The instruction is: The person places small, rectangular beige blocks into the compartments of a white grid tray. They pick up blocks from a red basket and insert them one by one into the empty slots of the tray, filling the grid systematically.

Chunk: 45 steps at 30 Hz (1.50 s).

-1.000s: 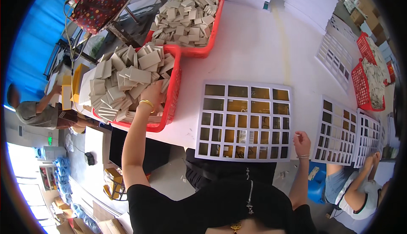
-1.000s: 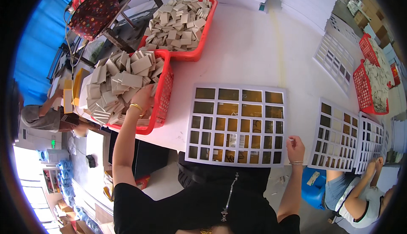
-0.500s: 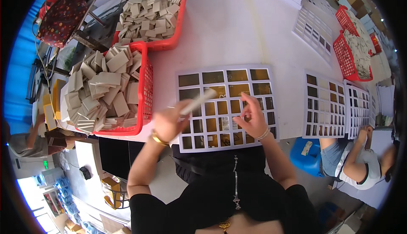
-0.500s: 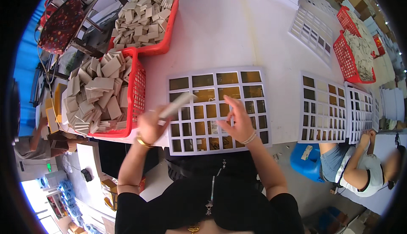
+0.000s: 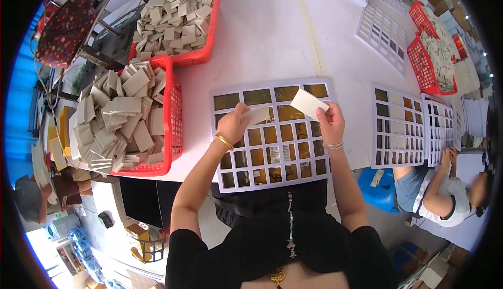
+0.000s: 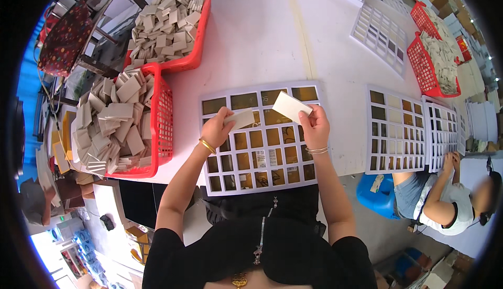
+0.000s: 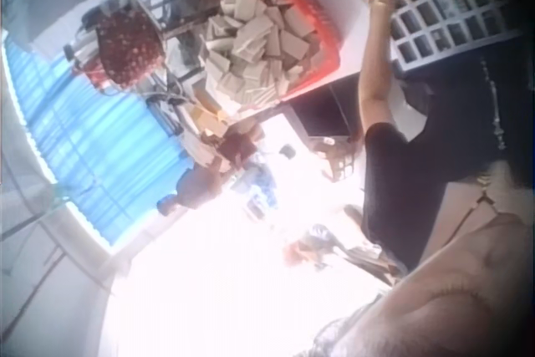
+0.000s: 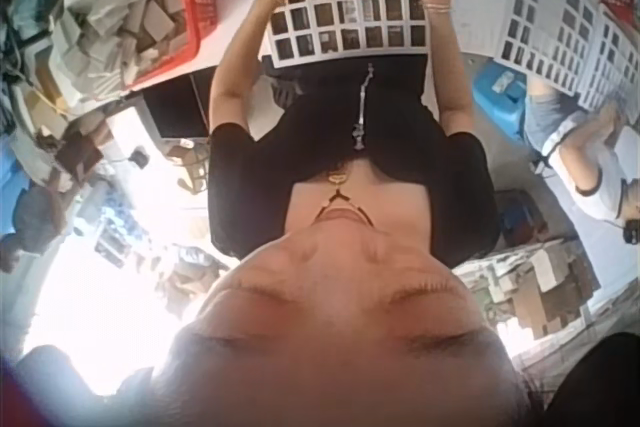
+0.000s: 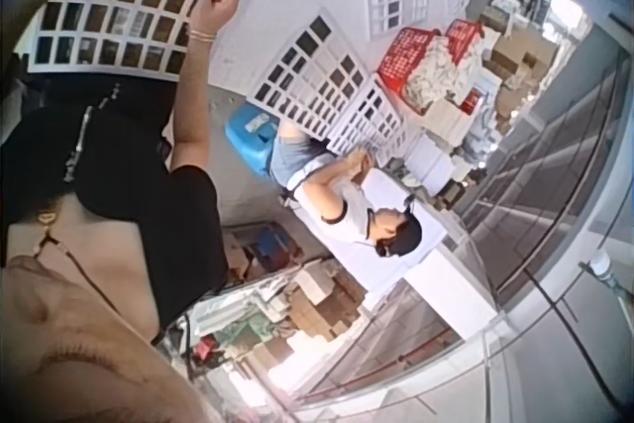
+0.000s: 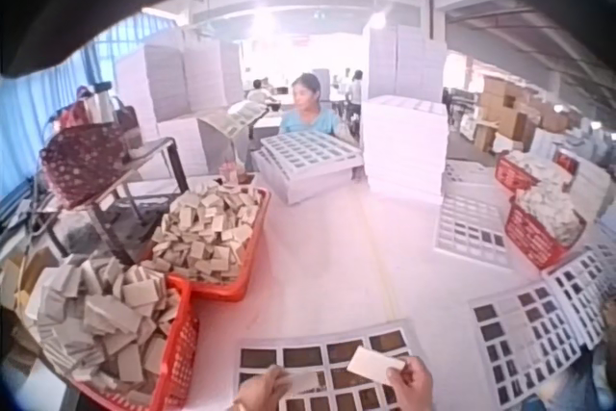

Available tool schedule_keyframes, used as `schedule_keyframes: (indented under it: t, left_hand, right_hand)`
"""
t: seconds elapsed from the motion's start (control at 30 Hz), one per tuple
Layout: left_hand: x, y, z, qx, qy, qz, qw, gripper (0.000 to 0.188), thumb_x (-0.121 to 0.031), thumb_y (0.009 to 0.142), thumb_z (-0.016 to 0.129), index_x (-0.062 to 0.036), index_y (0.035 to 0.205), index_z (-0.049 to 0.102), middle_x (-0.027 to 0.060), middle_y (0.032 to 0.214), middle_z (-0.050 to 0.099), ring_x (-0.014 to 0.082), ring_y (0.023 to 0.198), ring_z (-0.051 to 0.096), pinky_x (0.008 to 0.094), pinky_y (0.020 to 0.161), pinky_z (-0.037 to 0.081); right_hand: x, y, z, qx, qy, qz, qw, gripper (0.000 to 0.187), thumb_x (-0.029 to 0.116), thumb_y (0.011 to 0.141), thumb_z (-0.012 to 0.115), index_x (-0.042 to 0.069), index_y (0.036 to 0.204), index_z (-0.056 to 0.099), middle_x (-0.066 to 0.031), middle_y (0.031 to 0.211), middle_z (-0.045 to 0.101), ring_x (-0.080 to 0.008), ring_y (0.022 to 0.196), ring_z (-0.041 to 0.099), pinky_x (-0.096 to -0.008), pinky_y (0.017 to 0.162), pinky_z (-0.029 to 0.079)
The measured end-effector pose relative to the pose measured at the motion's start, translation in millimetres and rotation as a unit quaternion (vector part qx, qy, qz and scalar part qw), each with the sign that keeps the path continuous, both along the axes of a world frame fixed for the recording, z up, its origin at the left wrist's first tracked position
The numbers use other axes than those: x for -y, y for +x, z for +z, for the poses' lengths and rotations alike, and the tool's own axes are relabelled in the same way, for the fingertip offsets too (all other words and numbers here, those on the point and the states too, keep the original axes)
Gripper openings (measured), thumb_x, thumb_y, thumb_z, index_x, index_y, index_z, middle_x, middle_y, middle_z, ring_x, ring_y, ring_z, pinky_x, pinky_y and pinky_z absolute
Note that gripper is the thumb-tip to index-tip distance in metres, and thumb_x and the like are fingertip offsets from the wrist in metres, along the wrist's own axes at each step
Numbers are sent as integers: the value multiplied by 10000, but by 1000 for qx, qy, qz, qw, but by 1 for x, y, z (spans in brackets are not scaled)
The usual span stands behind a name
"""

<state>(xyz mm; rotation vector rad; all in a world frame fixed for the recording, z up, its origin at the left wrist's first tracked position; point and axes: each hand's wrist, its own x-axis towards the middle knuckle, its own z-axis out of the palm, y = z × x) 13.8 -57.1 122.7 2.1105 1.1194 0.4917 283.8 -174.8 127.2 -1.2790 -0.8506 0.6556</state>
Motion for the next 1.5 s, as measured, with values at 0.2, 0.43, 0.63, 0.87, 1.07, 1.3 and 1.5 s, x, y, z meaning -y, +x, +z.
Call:
schedule_keyframes:
  t: [0.2,0.43,0.63,0.87,1.07,1.3,1.5]
  left_hand:
    - [-23,9,-47,-3,41,-42,998,321,-117,835,611,-86,1147,545,134,878,610,286,719,611,371,655,490]
    - [0,24,5,-106,30,80,991,221,-66,807,609,-106,1023,634,69,1014,570,273,820,598,375,708,509]
    - [13,5,-25,-135,166,-56,975,273,2,728,556,-122,946,663,25,1115,595,272,1059,534,419,906,432]
    - [20,12,-31,-118,271,-152,943,350,-49,800,565,-182,1118,620,10,1260,554,237,1178,487,430,1023,353]
    - [28,21,-27,-200,179,-139,953,348,-73,813,529,-135,1153,569,72,1322,509,239,1245,445,479,1085,278]
    - [31,23,-34,-161,230,-84,956,285,-63,802,554,-119,1081,570,72,1249,550,235,1201,485,497,1078,273]
    - [34,20,-36,-162,217,-87,959,295,-56,796,558,-125,1083,569,69,1259,547,218,1201,488,493,1078,274]
  right_hand:
    - [-3,4,-7,-24,-28,17,999,234,19,874,612,-34,1087,529,-68,958,629,-77,841,591,-215,730,488]
    - [-22,-1,-6,-5,-14,20,1000,264,30,869,625,-8,1108,519,-75,973,613,-86,827,582,-222,736,484]
    - [-63,-6,-20,92,-71,75,990,259,55,851,649,16,1081,537,-55,862,601,-81,732,573,-226,637,490]
    - [-120,-29,-30,144,-124,137,972,194,95,833,656,44,1009,591,-47,729,600,-97,587,581,-245,560,484]
    - [-130,-36,-39,113,-204,255,939,170,93,824,664,22,966,602,-41,704,618,-103,598,588,-264,571,488]
    - [-135,-38,-53,205,-205,230,929,177,103,793,673,37,945,610,-61,711,629,-152,646,606,-301,616,497]
    - [-142,-49,-61,297,-170,155,927,159,92,769,640,42,919,619,-124,799,644,-264,692,615,-361,668,503]
